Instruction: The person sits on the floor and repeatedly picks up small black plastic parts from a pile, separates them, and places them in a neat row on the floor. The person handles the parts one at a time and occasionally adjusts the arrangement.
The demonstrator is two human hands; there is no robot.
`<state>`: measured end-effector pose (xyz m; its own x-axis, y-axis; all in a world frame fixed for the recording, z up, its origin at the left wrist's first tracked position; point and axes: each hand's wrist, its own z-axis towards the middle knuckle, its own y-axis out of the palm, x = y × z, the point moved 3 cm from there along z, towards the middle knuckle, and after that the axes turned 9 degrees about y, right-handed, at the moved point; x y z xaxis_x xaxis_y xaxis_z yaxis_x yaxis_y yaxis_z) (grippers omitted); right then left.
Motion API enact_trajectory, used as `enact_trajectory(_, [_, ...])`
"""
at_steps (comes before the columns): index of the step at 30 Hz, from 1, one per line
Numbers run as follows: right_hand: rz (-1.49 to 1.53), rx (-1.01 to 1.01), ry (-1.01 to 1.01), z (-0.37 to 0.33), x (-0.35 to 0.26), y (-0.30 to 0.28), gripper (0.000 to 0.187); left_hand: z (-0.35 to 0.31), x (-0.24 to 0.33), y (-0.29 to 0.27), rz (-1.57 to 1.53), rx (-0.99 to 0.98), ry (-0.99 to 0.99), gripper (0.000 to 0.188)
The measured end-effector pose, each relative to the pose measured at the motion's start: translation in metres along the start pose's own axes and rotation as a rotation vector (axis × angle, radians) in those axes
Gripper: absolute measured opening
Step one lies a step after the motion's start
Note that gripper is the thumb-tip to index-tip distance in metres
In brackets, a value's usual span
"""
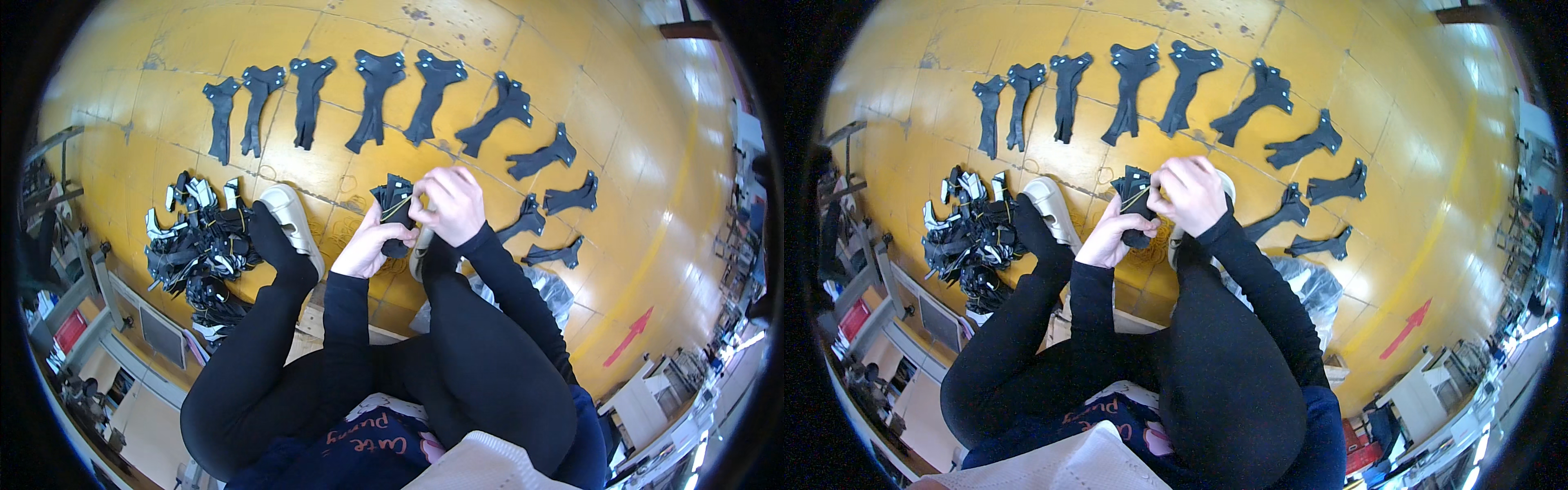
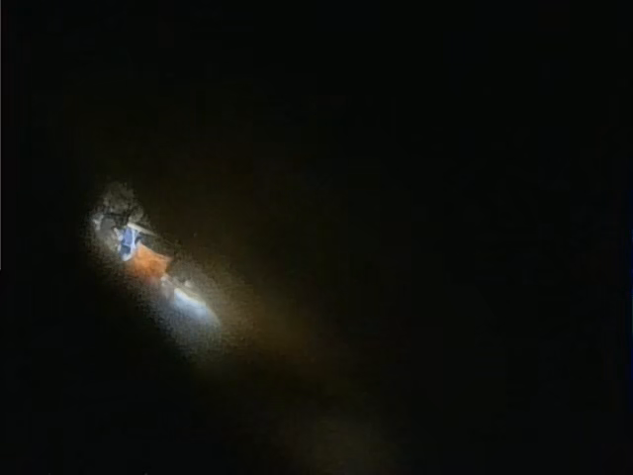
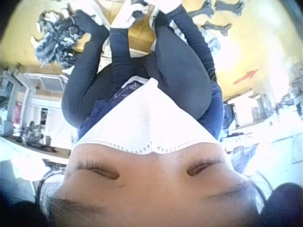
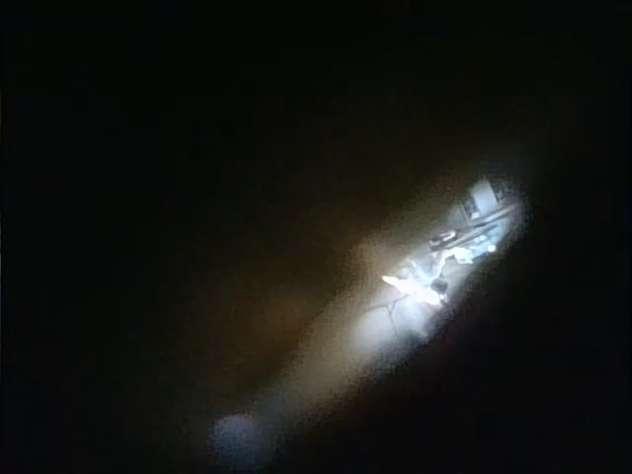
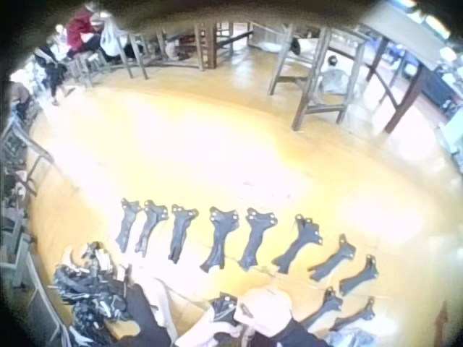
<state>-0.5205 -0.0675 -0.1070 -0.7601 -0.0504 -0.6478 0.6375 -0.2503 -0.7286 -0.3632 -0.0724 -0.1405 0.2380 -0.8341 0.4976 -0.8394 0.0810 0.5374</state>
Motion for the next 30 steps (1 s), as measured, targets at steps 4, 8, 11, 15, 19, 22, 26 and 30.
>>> enact_trajectory(4, [-0.046, 0.124, 0.124, -0.002, 0.024, -0.009, 0.014, -0.004, -0.002, 0.017, 0.06, -0.195, -0.103, 0.065])
enact_trajectory(8, [0.099, 0.396, 0.548, 0.004, 0.103, -0.037, 0.009, -0.023, -0.006, 0.05, 0.212, -0.528, -0.268, 0.078])
enact_trajectory(11, [0.187, 0.273, 0.561, 0.013, 0.127, -0.039, 0.009, -0.018, -0.018, 0.034, 0.136, -0.473, -0.23, 0.068])
enact_trajectory(15, [0.108, -0.239, 0.388, -0.019, 0.098, 0.009, 0.013, -0.003, -0.011, 0.034, -0.287, -0.308, 0.045, 0.055])
enact_trajectory(19, [0.23, -0.612, 0.17, -0.055, 0.046, 0.067, 0.011, 0.003, -0.005, 0.021, -0.425, -0.27, 0.192, 0.063])
enact_trajectory(22, [0.213, -0.532, 0.284, -0.064, 0.045, 0.071, 0.011, -0.001, 0.001, 0.03, -0.515, -0.305, 0.092, 0.062])
enact_trajectory(26, [0.162, -0.386, 0.279, -0.043, 0.061, 0.039, 0.016, -0.005, 0.002, 0.024, -0.36, -0.318, 0.062, 0.062])
enact_trajectory(30, [0.293, -0.082, 0.42, -0.019, 0.068, -0.01, 0.014, 0.006, -0.005, 0.018, -0.228, -0.294, 0.154, 0.056])
